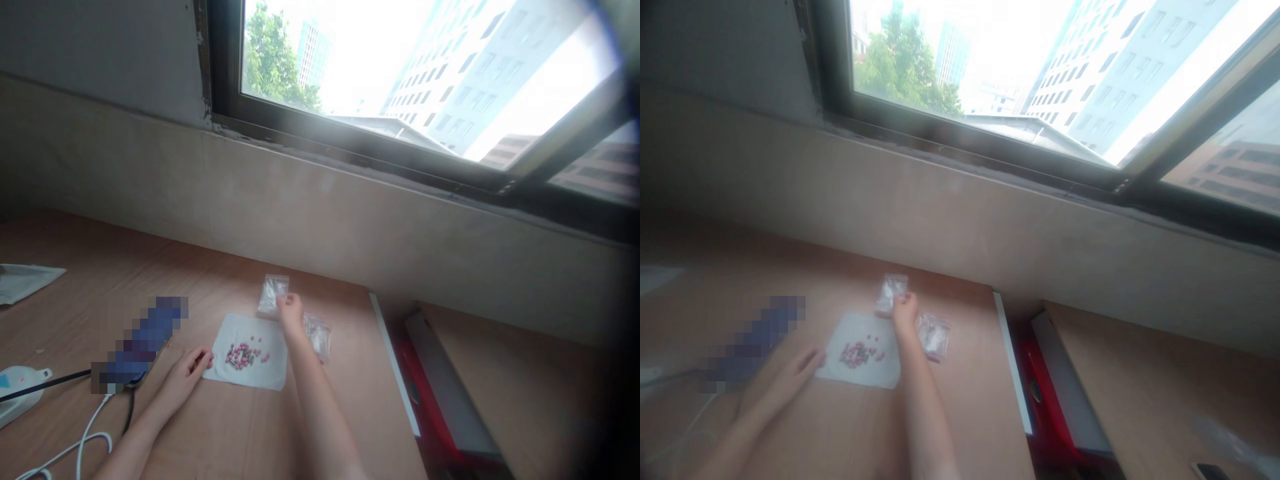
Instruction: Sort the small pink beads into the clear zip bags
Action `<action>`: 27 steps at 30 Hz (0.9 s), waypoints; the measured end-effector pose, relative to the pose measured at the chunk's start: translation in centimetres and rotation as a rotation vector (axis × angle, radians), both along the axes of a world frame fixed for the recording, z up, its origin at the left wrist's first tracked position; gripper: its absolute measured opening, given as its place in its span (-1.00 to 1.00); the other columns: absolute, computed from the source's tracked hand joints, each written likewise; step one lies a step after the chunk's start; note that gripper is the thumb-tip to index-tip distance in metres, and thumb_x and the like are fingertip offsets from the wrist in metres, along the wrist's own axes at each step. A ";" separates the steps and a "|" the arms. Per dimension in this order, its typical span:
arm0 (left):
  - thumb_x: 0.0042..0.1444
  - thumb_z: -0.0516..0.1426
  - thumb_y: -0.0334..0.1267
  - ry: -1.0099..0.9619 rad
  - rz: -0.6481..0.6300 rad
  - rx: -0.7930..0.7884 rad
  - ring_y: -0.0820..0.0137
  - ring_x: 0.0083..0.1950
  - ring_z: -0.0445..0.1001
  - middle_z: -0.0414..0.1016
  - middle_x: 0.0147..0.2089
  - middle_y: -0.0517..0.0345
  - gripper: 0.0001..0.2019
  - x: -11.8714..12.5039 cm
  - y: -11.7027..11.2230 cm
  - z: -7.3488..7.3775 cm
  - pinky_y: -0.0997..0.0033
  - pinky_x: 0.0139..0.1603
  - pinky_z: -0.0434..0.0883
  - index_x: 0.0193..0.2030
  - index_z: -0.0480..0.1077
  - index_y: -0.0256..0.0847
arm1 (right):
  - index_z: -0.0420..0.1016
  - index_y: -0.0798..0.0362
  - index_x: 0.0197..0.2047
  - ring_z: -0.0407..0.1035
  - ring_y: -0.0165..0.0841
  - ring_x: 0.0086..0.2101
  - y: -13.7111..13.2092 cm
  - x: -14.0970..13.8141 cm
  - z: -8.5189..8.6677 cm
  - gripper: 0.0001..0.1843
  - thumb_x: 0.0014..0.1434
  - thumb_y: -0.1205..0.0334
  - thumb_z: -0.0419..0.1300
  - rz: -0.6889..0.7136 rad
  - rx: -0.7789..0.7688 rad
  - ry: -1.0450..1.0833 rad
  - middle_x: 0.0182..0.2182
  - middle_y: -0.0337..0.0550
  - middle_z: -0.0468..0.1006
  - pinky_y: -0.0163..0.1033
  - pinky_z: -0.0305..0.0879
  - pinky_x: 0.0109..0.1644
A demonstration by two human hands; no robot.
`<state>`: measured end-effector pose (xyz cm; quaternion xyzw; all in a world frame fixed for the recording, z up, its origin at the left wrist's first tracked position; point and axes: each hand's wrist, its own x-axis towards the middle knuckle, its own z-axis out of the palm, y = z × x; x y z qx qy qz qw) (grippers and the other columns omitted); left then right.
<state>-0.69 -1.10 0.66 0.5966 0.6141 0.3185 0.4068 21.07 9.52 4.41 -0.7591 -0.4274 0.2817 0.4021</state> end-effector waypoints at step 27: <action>0.06 -0.10 -0.09 0.174 -0.053 0.110 0.33 -0.31 0.35 0.40 -0.38 0.11 -0.72 -0.1 -0.1 -0.9 0.44 -0.31 0.29 -0.39 0.32 -0.20 | 0.35 0.09 -0.44 0.27 -0.24 -0.35 -11.7 7.1 -3.3 -0.81 0.04 0.23 -0.04 -0.040 -0.031 -0.688 -0.41 -0.06 0.43 -0.21 -0.01 -0.27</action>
